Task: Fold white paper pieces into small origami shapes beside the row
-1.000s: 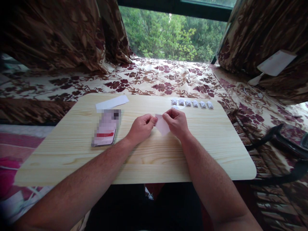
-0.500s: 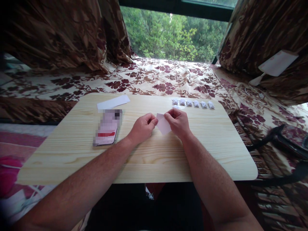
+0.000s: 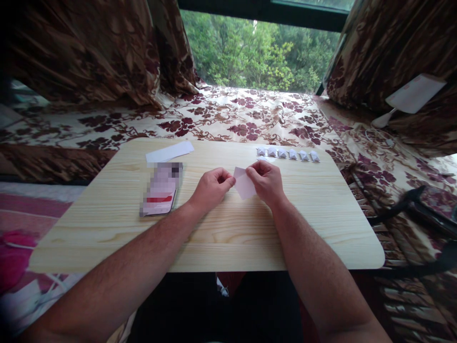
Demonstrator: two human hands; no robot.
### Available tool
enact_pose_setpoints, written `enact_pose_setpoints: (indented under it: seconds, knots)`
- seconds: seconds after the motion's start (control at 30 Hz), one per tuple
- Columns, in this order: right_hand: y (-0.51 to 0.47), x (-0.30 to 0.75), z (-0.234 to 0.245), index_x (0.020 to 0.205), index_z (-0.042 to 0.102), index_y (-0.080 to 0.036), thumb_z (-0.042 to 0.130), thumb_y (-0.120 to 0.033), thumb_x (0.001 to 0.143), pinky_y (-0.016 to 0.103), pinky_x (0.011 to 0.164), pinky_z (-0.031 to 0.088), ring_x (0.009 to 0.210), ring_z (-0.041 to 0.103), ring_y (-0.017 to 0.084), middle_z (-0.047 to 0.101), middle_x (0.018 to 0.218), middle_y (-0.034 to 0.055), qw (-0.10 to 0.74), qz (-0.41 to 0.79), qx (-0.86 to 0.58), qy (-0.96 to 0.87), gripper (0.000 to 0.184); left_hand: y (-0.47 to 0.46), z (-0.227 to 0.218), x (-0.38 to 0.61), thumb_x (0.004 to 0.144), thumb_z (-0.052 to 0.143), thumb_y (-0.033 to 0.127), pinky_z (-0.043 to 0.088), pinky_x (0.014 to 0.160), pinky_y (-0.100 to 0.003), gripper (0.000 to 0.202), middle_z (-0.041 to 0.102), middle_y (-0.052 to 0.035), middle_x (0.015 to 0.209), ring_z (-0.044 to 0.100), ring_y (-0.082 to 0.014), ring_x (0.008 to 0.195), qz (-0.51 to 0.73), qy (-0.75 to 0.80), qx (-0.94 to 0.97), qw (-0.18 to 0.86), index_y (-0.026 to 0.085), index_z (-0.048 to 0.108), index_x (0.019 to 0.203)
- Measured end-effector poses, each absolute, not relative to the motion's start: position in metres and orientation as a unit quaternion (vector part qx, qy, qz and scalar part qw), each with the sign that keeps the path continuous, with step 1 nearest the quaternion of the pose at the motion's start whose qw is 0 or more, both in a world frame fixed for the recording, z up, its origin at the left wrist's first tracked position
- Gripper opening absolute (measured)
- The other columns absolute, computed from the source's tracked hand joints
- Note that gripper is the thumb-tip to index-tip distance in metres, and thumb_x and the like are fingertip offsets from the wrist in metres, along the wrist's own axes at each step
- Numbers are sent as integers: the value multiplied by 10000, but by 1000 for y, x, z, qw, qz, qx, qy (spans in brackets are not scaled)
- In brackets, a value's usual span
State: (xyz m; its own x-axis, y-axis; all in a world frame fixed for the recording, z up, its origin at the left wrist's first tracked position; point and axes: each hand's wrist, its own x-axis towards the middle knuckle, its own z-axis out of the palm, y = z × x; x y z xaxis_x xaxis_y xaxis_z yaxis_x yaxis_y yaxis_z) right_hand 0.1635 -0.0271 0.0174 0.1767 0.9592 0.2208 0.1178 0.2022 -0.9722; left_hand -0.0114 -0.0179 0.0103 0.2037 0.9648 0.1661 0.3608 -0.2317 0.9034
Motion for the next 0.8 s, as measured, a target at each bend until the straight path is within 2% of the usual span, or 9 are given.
enact_pose_setpoints:
  seconds: [0.37,0.57,0.8]
  knots:
    - [-28,163,19,676,628,-175,707,-329,758,235,461,328,499,454,96,547,573,-27,558,369,-510,-541,191,-17,12,-13,724,666,289,353,525,-236,151,558,23,598,450,-101,545,404,462,635,469,168,594,671]
    - [-29,165,17,677,623,-180,710,-351,758,238,465,340,498,457,99,545,562,-28,526,384,-504,-567,208,-19,14,-11,757,679,363,393,569,-244,206,596,11,661,500,-108,591,444,424,616,494,165,624,765]
    - [-30,162,16,672,614,-180,700,-344,767,236,462,339,498,463,99,551,557,-29,515,392,-488,-585,208,-15,10,-12,756,671,309,361,556,-245,185,543,26,600,468,-100,566,474,413,593,503,168,580,677]
